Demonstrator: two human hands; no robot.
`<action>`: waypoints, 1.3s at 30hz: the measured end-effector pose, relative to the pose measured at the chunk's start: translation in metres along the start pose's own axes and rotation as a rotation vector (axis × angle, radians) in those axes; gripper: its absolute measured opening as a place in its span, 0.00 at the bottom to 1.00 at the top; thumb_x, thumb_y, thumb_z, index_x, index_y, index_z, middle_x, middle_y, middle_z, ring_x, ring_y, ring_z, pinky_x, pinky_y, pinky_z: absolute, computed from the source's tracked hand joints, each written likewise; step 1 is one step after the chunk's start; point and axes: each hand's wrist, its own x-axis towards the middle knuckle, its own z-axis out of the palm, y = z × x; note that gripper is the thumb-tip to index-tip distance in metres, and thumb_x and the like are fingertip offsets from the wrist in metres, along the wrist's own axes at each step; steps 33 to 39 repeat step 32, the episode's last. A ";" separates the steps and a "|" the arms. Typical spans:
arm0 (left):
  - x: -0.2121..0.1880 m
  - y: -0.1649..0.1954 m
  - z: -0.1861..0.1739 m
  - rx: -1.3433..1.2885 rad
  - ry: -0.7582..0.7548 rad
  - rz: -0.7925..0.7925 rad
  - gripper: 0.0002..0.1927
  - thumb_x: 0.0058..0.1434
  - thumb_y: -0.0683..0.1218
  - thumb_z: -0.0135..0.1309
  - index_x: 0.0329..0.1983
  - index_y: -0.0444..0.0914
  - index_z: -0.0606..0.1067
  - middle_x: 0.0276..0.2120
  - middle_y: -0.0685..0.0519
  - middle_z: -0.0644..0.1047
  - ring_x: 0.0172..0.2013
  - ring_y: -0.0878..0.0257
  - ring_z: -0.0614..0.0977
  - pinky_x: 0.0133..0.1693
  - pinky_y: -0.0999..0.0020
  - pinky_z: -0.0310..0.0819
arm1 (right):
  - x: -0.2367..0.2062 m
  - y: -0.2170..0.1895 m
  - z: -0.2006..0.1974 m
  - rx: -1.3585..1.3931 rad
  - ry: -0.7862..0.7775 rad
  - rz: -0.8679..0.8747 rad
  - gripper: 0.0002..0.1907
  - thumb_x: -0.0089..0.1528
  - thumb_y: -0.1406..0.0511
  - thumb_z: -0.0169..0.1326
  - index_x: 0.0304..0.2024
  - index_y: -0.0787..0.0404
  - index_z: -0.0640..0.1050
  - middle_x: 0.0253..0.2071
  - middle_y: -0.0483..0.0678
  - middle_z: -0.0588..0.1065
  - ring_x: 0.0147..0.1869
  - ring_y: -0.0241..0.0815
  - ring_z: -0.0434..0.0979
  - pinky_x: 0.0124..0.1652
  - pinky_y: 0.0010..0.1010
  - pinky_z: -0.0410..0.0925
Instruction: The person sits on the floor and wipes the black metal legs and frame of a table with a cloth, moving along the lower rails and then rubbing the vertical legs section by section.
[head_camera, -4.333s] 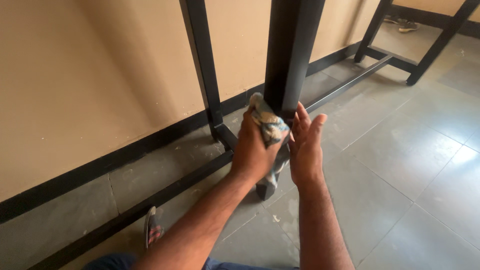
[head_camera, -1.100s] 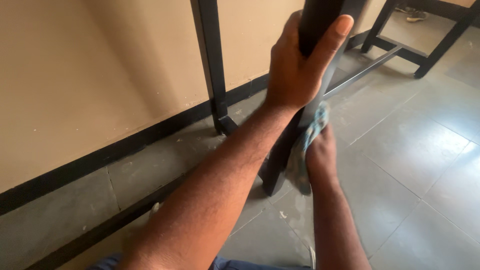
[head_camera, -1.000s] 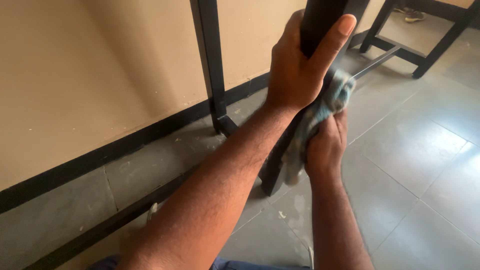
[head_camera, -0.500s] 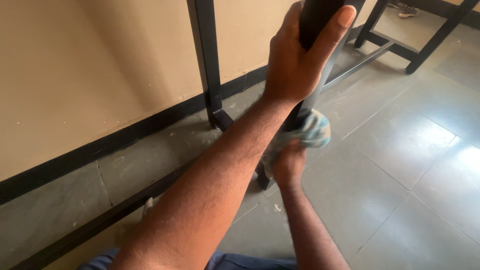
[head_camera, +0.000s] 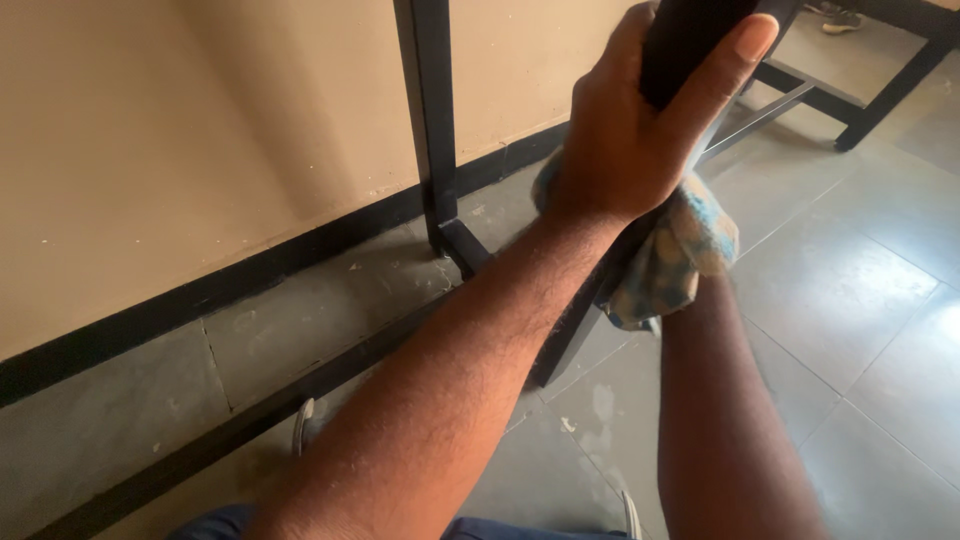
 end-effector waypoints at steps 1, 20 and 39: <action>0.001 0.001 0.000 0.002 -0.003 -0.010 0.31 0.67 0.76 0.47 0.41 0.44 0.68 0.21 0.62 0.74 0.23 0.75 0.81 0.25 0.79 0.78 | -0.001 0.008 -0.001 -0.014 0.005 0.006 0.28 0.73 0.52 0.51 0.68 0.63 0.67 0.60 0.51 0.71 0.60 0.42 0.72 0.57 0.36 0.69; -0.001 0.004 0.005 0.058 0.006 -0.081 0.36 0.66 0.78 0.46 0.42 0.41 0.70 0.20 0.61 0.74 0.20 0.72 0.82 0.24 0.77 0.76 | -0.077 -0.005 0.076 -0.694 0.347 -0.162 0.24 0.75 0.53 0.42 0.66 0.60 0.68 0.61 0.52 0.73 0.64 0.45 0.74 0.61 0.38 0.70; -0.046 -0.015 -0.014 0.045 -0.014 -0.056 0.32 0.68 0.75 0.46 0.43 0.42 0.70 0.18 0.61 0.75 0.20 0.73 0.83 0.26 0.78 0.77 | 0.036 0.047 0.021 0.299 0.030 -0.141 0.32 0.74 0.56 0.52 0.74 0.63 0.60 0.67 0.55 0.68 0.70 0.45 0.70 0.66 0.34 0.69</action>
